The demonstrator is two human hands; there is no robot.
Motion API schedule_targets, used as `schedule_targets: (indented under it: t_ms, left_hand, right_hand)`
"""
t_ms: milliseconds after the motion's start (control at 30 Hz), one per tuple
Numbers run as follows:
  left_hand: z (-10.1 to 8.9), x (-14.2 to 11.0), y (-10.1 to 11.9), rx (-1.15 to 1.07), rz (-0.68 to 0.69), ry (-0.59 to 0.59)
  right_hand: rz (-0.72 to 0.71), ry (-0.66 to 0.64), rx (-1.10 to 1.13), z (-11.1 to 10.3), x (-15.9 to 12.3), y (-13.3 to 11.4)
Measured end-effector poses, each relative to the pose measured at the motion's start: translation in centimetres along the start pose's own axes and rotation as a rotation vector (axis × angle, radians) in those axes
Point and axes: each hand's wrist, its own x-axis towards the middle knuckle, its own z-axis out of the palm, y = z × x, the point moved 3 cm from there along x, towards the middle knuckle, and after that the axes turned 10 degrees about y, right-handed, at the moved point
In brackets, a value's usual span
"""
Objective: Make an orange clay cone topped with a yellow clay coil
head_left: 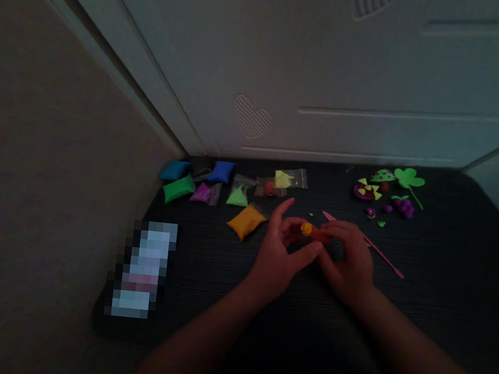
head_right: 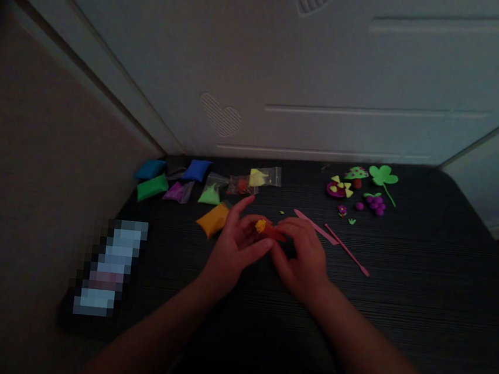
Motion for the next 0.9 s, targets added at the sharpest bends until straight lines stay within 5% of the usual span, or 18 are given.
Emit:
schedule_targets:
  t_ms: [900]
  left_hand:
    - [-0.8,0.2,-1.8,-0.278,-0.173,-0.091]
  right_hand:
    - [-0.103,-0.009,0.087,0.0,0.1,-0.6]
